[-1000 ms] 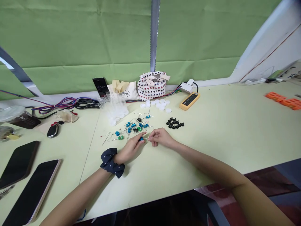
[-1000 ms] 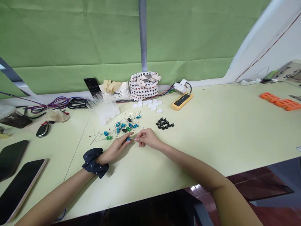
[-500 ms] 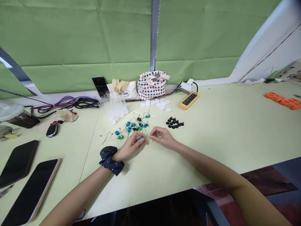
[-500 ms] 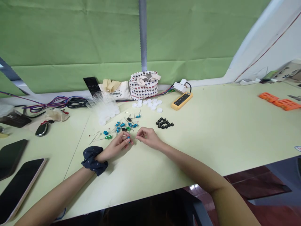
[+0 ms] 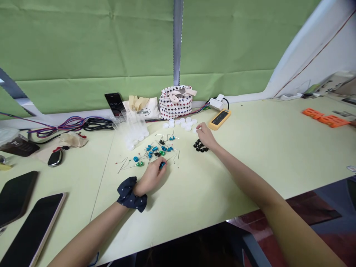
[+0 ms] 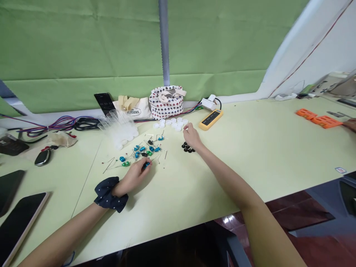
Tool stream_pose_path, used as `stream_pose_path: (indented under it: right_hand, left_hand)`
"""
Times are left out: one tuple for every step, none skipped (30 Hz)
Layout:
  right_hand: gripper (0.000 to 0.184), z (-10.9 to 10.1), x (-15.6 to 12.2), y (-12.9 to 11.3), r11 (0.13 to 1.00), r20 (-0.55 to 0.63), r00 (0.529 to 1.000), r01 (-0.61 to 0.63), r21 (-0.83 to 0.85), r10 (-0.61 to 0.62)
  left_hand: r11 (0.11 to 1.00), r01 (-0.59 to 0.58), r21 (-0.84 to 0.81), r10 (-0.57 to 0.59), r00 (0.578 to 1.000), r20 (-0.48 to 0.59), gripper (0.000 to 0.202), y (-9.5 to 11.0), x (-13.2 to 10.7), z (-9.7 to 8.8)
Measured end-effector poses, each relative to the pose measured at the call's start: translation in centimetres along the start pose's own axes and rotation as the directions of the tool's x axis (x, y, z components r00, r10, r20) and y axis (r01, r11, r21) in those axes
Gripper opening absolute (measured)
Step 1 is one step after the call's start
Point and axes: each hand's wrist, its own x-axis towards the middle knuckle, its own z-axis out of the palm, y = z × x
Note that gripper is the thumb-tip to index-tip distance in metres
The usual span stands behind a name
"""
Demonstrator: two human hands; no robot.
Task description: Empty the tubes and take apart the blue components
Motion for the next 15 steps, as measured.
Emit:
stream_pose_path:
  right_hand:
    - [0.031, -0.3, 1.1, 0.4, 0.988, -0.049, 0.999, -0.022, -0.155, 0.014]
    - [0.039, -0.4, 2.1, 0.7, 0.957, -0.062, 0.998, -0.045, -0.286, 0.028]
    - [0.046, -0.4, 3.0, 0.9, 0.918, -0.059, 0.997, -0.068, -0.39, 0.049]
    - [0.05, -0.4, 3.7, 1.1, 0.88, -0.029, 0.997, -0.075, -0.468, 0.069]
    - [0.051, -0.3, 4.3, 1.2, 0.849, 0.003, 0.996, -0.074, -0.523, 0.089]
    - [0.05, -0.3, 4.6, 1.2, 0.826, 0.031, 0.994, -0.069, -0.56, 0.104]
    - [0.048, -0.2, 4.7, 1.0, 0.81, 0.048, 0.993, -0.061, -0.583, 0.11]
    - [0.046, -0.1, 4.6, 0.7, 0.8, 0.05, 0.993, -0.054, -0.597, 0.105]
    - [0.045, -0.1, 4.2, 0.3, 0.796, 0.043, 0.995, -0.045, -0.603, 0.088]
    - [0.045, 0.0, 3.5, -0.3, 0.8, 0.036, 0.998, -0.026, -0.6, 0.06]
    - [0.045, 0.2, 2.5, -1.1, 0.809, 0.036, 0.999, 0.008, -0.587, 0.016]
    - [0.046, 0.4, 1.3, -1.9, 0.825, 0.057, 0.998, 0.061, -0.562, -0.036]
    - [0.047, 0.8, -0.2, -2.8, 0.843, 0.117, 0.989, 0.142, -0.518, -0.095]
    - [0.047, 1.3, -1.7, -3.6, 0.859, 0.202, 0.966, 0.239, -0.452, -0.163]
    - [0.046, 1.9, -3.2, -4.4, 0.869, 0.298, 0.927, 0.331, -0.367, -0.227]
  left_hand:
    - [1.0, 0.024, -0.015, -0.025, 1.0, -0.015, 0.014, 0.0, 0.0, -0.1]
    - [0.999, 0.045, -0.028, -0.046, 0.998, -0.031, 0.013, 0.0, -0.1, -0.1]
    - [0.997, 0.063, -0.04, -0.065, 0.997, -0.047, 0.012, -0.1, -0.1, -0.2]
    - [0.996, 0.078, -0.053, -0.081, 0.995, -0.059, 0.011, -0.2, -0.2, -0.2]
    - [0.993, 0.09, -0.07, -0.095, 0.993, -0.066, 0.01, -0.3, -0.2, -0.3]
    - [0.991, 0.101, -0.093, -0.107, 0.992, -0.068, 0.009, -0.5, -0.3, -0.3]
    - [0.986, 0.109, -0.126, -0.118, 0.991, -0.069, 0.009, -0.7, -0.3, -0.3]
    - [0.979, 0.115, -0.167, -0.129, 0.989, -0.072, 0.009, -0.8, -0.3, -0.3]
    - [0.97, 0.119, -0.212, -0.138, 0.988, -0.073, 0.009, -0.9, -0.3, -0.3]
    - [0.958, 0.122, -0.258, -0.146, 0.987, -0.074, 0.008, -1.1, -0.2, -0.4]
    - [0.945, 0.122, -0.303, -0.153, 0.985, -0.079, 0.008, -1.2, -0.2, -0.5]
    - [0.931, 0.122, -0.343, -0.16, 0.983, -0.087, 0.007, -1.3, -0.1, -0.6]
    - [0.917, 0.12, -0.38, -0.169, 0.981, -0.1, 0.007, -1.3, 0.0, -0.7]
    - [0.903, 0.118, -0.414, -0.179, 0.977, -0.113, 0.007, -1.4, 0.1, -0.8]
    - [0.888, 0.118, -0.444, -0.191, 0.974, -0.124, 0.008, -1.5, 0.2, -0.9]
